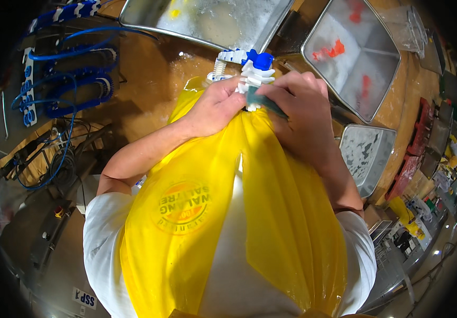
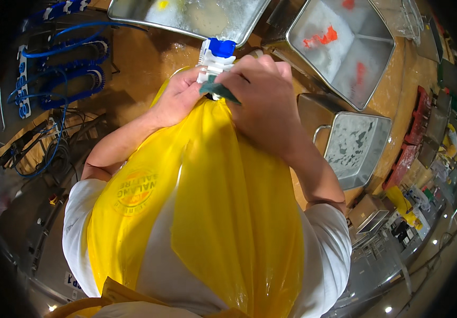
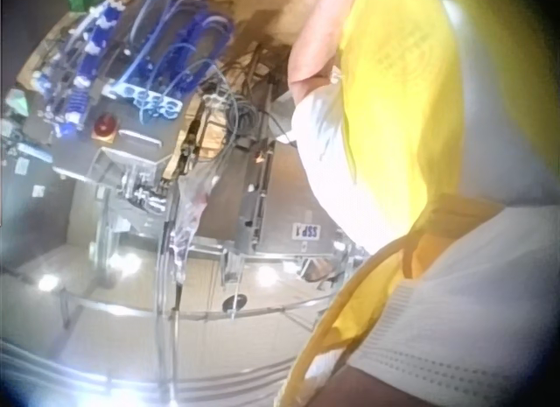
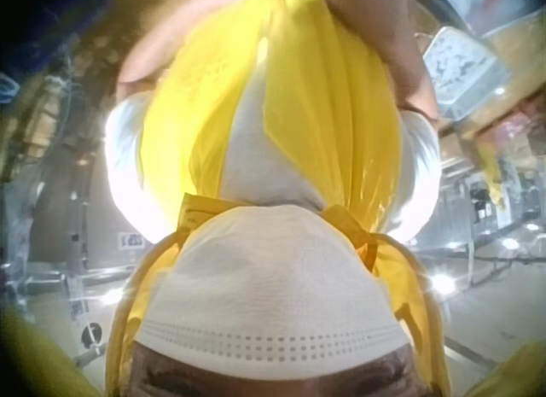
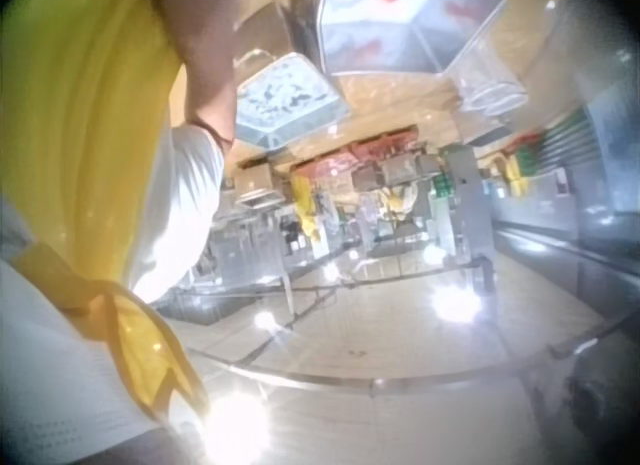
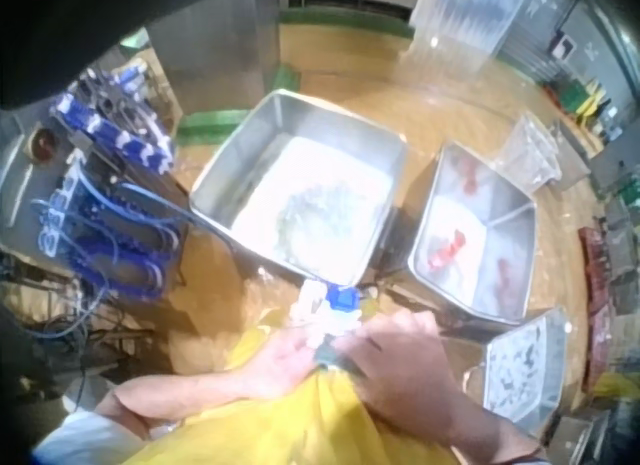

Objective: The person scrubs a white plastic component with a green sponge while holding it over a yellow bag. The person repeatedly wipes the surface of the plastic part, focusing on the ridges and edges.

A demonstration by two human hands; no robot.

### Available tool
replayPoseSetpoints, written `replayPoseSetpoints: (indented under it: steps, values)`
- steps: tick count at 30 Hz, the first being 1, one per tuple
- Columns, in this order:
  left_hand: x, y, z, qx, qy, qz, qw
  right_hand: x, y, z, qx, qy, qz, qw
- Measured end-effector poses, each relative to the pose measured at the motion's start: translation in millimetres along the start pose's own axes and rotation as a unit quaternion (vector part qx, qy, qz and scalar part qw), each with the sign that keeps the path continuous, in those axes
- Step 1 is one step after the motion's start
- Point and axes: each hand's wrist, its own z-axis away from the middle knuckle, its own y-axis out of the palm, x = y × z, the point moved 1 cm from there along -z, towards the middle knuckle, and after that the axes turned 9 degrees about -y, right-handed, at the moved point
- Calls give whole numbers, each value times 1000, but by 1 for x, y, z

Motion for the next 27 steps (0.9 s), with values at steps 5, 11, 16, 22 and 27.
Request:
replayPoseSetpoints:
  steps: [5, 11, 16, 22, 27]
  values:
    - [5, -4, -2, 6, -8, 67, 998, -34, -11, 29, -35, 176, -174, 968]
    - [-4, -7, -8, 47, -24, 9, 999, -31, 18, 23, -134, 114, -211, 962]
    - [-6, -6, -4, 36, -36, 15, 999, -23, 27, 10, -128, 149, -182, 964]
    - [-13, -4, 1, 40, -66, 114, 990, -28, 15, 10, -51, 128, -225, 965]
    - [-17, -4, -1, 33, -20, 36, 999, -40, 6, 15, -81, 49, -222, 970]
